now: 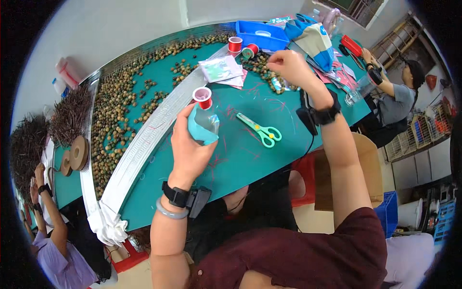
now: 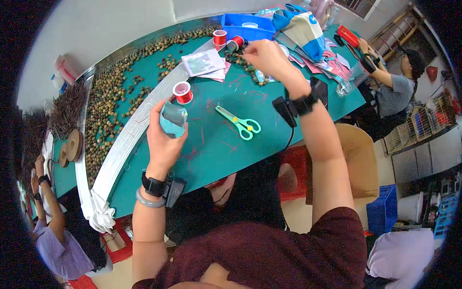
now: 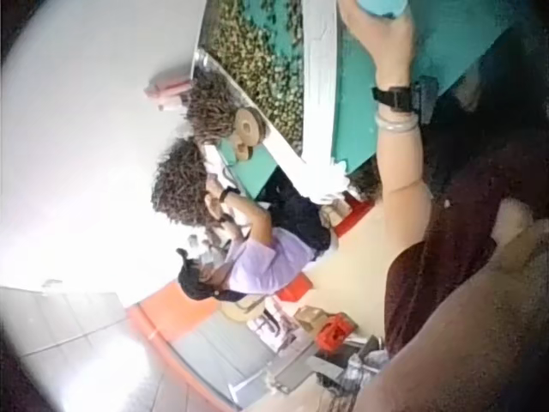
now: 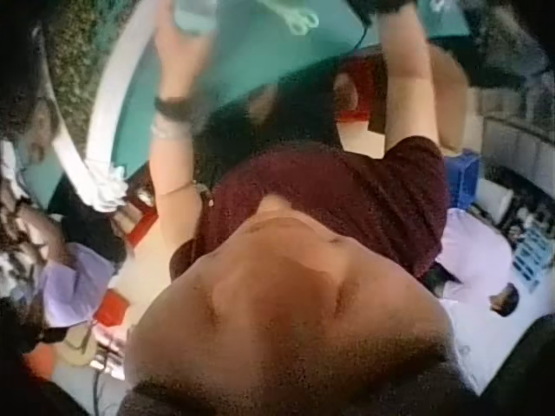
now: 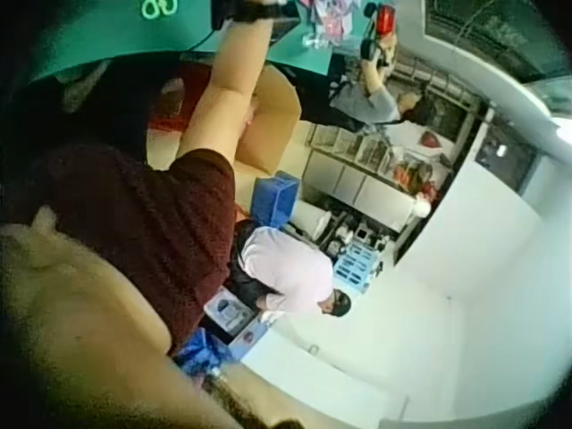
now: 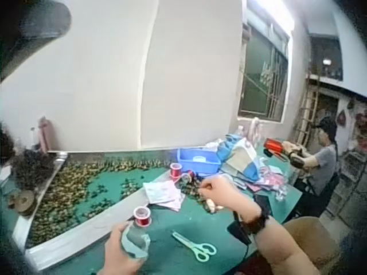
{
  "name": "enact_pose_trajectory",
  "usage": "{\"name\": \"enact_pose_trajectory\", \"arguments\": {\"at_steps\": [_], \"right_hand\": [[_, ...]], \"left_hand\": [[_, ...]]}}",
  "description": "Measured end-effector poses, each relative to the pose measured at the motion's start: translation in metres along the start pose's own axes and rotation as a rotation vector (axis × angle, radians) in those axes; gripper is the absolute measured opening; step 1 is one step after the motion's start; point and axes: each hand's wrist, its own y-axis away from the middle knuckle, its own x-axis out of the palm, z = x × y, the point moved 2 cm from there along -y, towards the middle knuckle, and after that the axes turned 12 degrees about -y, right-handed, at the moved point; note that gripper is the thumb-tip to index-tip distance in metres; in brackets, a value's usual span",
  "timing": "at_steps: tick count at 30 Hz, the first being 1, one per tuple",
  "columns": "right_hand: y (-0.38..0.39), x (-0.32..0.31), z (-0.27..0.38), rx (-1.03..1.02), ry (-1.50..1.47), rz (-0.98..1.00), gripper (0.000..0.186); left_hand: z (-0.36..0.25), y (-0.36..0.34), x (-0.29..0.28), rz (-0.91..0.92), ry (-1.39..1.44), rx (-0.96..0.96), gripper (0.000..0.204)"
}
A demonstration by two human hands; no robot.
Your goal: Packaging small beaded items into plastic bags and placing them into a container.
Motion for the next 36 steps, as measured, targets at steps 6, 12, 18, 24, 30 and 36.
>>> {"name": "enact_pose_trajectory", "arguments": {"at_steps": [6,12,18,24,30,36], "right_hand": [[-0.006,0.047,-0.104,0.184,0.324,0.324,0.034],[-0.004,0.031,-0.066,0.091,0.162,0.049,0.026],[0.017,-0.009,0.041,0.016,-0.458,0.064,0.018],[0.046,0.001,0.136,-0.046,-0.872,0.284,0.017],[0.041,0.009,0.157,-0.018,-0.858,0.286,0.018],[0.033,0.007,0.157,-0.017,-0.841,0.296,0.014]], "left_hand": [[-0.003,-0.001,-0.001,0.005,0.024,-0.040,0.060],[-0.003,-0.003,-0.002,-0.020,0.027,-0.024,0.064],[0.003,0.000,0.000,0.035,0.085,-0.084,0.072],[0.002,-0.001,-0.003,-0.023,0.072,-0.065,0.072],[0.005,0.000,-0.003,-0.048,0.159,-0.067,0.074],[0.005,0.001,-0.003,-0.110,0.100,0.024,0.076]]}}
